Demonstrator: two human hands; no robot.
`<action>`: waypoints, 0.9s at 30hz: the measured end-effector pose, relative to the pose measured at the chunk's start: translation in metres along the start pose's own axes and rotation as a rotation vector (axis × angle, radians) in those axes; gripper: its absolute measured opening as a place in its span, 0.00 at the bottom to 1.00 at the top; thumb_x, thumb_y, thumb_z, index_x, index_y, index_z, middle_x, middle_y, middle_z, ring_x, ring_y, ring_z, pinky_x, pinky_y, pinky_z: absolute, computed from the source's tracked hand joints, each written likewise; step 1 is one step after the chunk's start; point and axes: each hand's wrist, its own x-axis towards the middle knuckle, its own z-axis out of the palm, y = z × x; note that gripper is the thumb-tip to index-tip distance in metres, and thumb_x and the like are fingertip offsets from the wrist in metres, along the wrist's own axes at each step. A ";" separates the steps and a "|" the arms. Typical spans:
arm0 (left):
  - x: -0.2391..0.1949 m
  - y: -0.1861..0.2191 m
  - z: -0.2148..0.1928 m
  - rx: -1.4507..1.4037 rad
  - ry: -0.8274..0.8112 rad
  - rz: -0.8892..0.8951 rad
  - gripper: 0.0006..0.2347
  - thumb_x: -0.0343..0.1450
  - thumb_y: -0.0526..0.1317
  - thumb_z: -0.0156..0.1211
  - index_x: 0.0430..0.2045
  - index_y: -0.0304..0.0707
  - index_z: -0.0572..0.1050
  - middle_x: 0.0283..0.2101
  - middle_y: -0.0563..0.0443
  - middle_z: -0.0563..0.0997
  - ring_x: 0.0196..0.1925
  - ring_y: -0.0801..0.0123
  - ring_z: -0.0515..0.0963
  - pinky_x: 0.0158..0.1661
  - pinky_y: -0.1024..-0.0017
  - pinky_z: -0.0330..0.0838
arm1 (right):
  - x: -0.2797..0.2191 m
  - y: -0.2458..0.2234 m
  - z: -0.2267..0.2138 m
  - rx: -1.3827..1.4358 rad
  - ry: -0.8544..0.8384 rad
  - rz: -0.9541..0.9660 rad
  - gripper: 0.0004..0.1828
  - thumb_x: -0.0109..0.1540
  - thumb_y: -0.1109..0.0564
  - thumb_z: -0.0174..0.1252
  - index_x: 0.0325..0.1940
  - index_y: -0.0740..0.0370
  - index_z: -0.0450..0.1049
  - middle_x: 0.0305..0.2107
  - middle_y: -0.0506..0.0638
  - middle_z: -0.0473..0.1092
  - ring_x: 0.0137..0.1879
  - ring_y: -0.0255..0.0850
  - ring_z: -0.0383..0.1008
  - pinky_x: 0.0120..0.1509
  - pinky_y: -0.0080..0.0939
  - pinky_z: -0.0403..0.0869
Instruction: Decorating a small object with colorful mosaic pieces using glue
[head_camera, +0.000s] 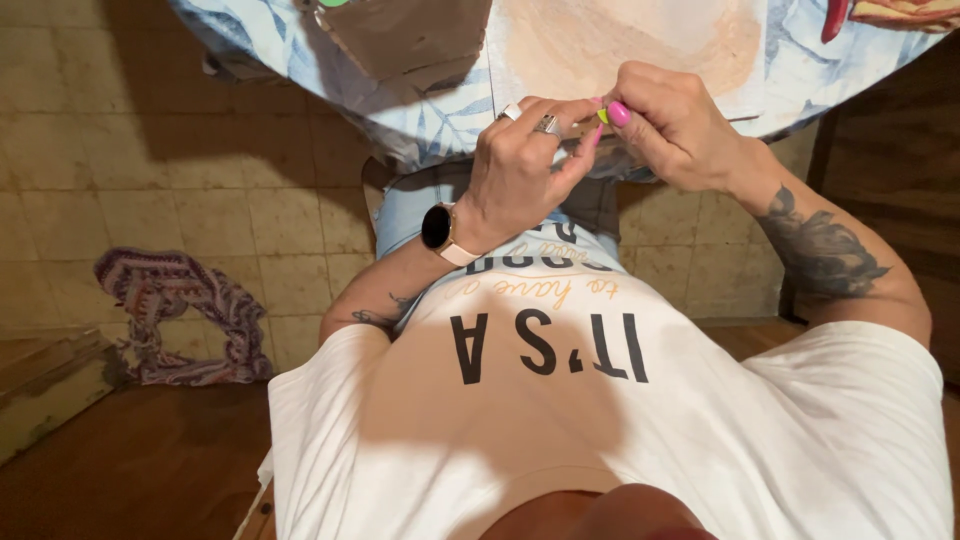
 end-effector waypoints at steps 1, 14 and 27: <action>0.000 0.000 -0.001 0.001 0.001 -0.002 0.07 0.61 0.31 0.58 0.30 0.35 0.70 0.24 0.54 0.71 0.25 0.66 0.73 0.21 0.73 0.67 | 0.000 0.001 0.001 0.001 -0.002 -0.001 0.15 0.64 0.59 0.35 0.27 0.70 0.60 0.19 0.53 0.54 0.23 0.42 0.54 0.27 0.36 0.55; -0.028 -0.015 -0.026 0.361 -0.229 0.129 0.10 0.66 0.42 0.62 0.33 0.36 0.76 0.41 0.50 0.74 0.46 0.58 0.71 0.52 0.51 0.49 | -0.004 0.021 0.015 -0.664 -0.073 -0.167 0.03 0.59 0.64 0.46 0.31 0.65 0.63 0.24 0.53 0.54 0.28 0.46 0.58 0.25 0.39 0.59; -0.036 -0.025 -0.027 0.341 -0.237 0.164 0.09 0.65 0.39 0.63 0.35 0.37 0.77 0.43 0.52 0.74 0.48 0.60 0.69 0.54 0.50 0.48 | 0.000 0.026 0.016 -0.903 -0.110 -0.334 0.05 0.60 0.59 0.48 0.33 0.64 0.64 0.26 0.52 0.56 0.34 0.45 0.64 0.31 0.36 0.65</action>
